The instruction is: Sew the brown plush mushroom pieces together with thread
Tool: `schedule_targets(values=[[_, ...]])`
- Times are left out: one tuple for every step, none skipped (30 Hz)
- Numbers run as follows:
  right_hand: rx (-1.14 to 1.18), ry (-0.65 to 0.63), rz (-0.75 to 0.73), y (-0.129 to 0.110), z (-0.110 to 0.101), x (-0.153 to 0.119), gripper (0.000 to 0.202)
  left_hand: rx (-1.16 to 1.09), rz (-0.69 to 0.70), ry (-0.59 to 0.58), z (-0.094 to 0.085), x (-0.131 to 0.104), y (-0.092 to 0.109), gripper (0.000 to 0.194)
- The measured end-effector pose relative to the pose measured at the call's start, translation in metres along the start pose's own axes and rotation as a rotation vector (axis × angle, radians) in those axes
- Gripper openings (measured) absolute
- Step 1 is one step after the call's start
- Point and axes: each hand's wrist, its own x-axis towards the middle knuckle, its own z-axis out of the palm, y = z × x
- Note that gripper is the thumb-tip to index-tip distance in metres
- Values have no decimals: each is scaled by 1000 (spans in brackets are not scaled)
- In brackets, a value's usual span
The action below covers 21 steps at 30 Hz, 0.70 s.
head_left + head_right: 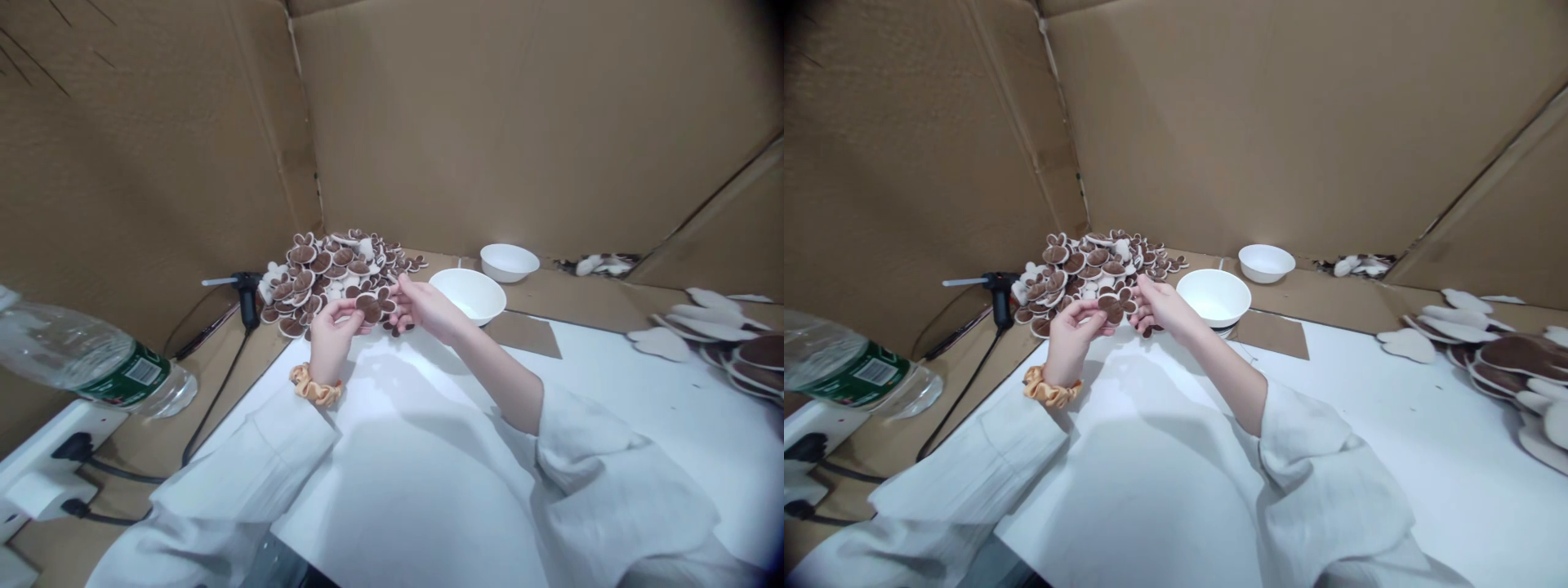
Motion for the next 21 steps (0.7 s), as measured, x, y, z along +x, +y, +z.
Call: schedule_targets(values=[[-40,-2,-4,-1,0,-1,28,-4,-1,7,0,0,0,29],[-101,-2,-8,-2,-1,-1,24,-8,-3,12,-1,1,0,30],[-163,-2,-13,-3,-1,-1,19,-11,-5,14,-1,1,0,30],[-212,-8,-19,-3,-2,-1,16,-13,-8,15,0,0,0,30],[-240,-22,-25,-3,-3,-1,17,-16,-10,15,0,0,1,31],[-248,-48,-31,-3,-4,-2,20,-18,-13,16,0,-1,1,31],[-244,-82,-39,-3,-6,-2,25,-20,-14,19,0,-1,1,31],[-236,-118,-51,-4,-7,-2,31,-22,-15,24,1,-1,1,31],[-231,-151,-68,-4,-9,-2,38,-24,-15,28,1,-1,1,31],[-231,-181,-90,-5,-10,-3,45,-26,-14,32,1,-1,0,31],[-236,-207,-117,-5,-11,-3,51,-28,-14,36,1,-1,0,31],[-250,-230,-150,-6,-12,-4,57,-30,-13,37,1,-1,0,32],[-269,-247,-185,-6,-13,-4,61,-31,-12,37,1,-1,0,32],[-288,-261,-220,-6,-14,-4,63,-31,-11,36,1,-1,0,31],[-305,-268,-254,-6,-14,-4,63,-32,-11,34,1,-1,0,31],[-322,-266,-285,-6,-13,-4,61,-33,-10,31,1,-1,1,31],[-339,-257,-310,-5,-13,-4,57,-34,-10,28,1,-1,1,30],[-354,-245,-328,-4,-13,-3,51,-35,-9,26,1,-2,2,30],[-366,-231,-340,-3,-12,-2,46,-36,-8,24,2,-2,2,30],[-375,-217,-347,-2,-12,-1,42,-38,-7,24,2,-2,2,30],[-378,-201,-350,-1,-12,0,39,-43,-7,24,2,-2,2,30]])
